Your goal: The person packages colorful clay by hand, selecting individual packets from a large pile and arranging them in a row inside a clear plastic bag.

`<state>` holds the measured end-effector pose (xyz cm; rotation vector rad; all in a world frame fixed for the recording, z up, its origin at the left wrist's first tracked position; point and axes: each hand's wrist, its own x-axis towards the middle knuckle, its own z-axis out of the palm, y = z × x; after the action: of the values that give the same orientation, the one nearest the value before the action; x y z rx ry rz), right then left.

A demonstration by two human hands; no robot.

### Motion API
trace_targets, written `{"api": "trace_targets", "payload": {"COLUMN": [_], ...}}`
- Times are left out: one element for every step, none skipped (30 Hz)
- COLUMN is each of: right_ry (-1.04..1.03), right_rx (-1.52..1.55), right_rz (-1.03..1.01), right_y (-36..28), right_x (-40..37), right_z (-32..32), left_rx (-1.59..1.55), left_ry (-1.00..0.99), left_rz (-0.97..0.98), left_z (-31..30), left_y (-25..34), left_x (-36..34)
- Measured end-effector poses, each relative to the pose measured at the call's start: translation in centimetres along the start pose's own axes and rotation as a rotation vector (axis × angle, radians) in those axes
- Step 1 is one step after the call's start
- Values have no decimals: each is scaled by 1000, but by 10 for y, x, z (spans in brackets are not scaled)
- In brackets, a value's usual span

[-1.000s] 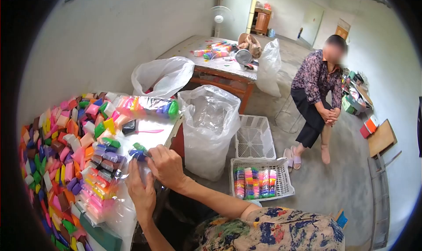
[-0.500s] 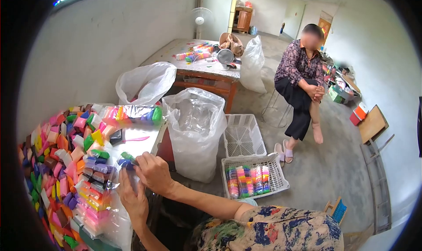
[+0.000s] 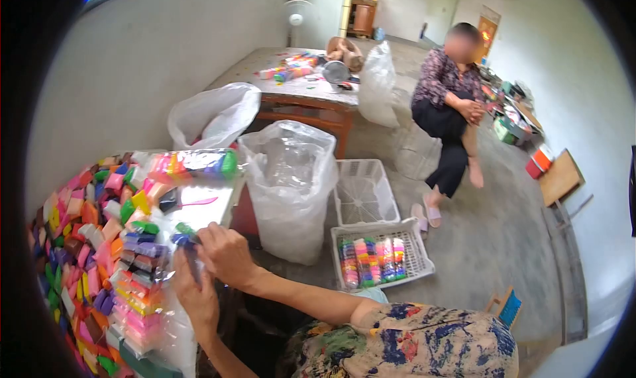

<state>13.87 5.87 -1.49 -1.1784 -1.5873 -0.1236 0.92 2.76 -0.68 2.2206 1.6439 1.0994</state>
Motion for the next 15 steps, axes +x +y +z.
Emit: {"api": "trace_targets", "payload": {"right_ry": [11,-12,-11,-9,-10,-7,-17,-26,-35,-32,-29,-30,-28,-29,-30], "right_rx": [21,35,33,23,11,18,8,1,-4,2,4,5,-1,-5,-8], "right_rz": [-3,11,0,-5,-3,-17,-14,-4,5,7,5,4,4,3,1], "right_y": [-2,-1,-2,-3,-2,0,1,0,-2,-2,-1,0,1,1,1], "right_x": [3,3,5,6,5,5,5,4,4,3,3,2,2,1,2], "right_z": [1,2,2,0,-1,1,1,1,1,3,3,4,4,4,5], "left_rx": [18,9,14,14,12,6,19,37,56,85,109,131,141,151,162], "left_ry": [9,-4,15,25,28,21,28,30,33,40,51,61,57,53,50], "left_rz": [4,-6,0,9,18,4,9,15,20,32,45,54,48,39,29], "left_z": [-4,-9,-10,-7,-5,-5,-4,-2,-2,-1,1,3,4,3,2], "left_y": [-2,9,8,5,5,5,5,3,0,-1,-1,0,1,2,4], "left_x": [2,2,5,3,1,1,2,2,2,1,1,1,1,0,-1]}}
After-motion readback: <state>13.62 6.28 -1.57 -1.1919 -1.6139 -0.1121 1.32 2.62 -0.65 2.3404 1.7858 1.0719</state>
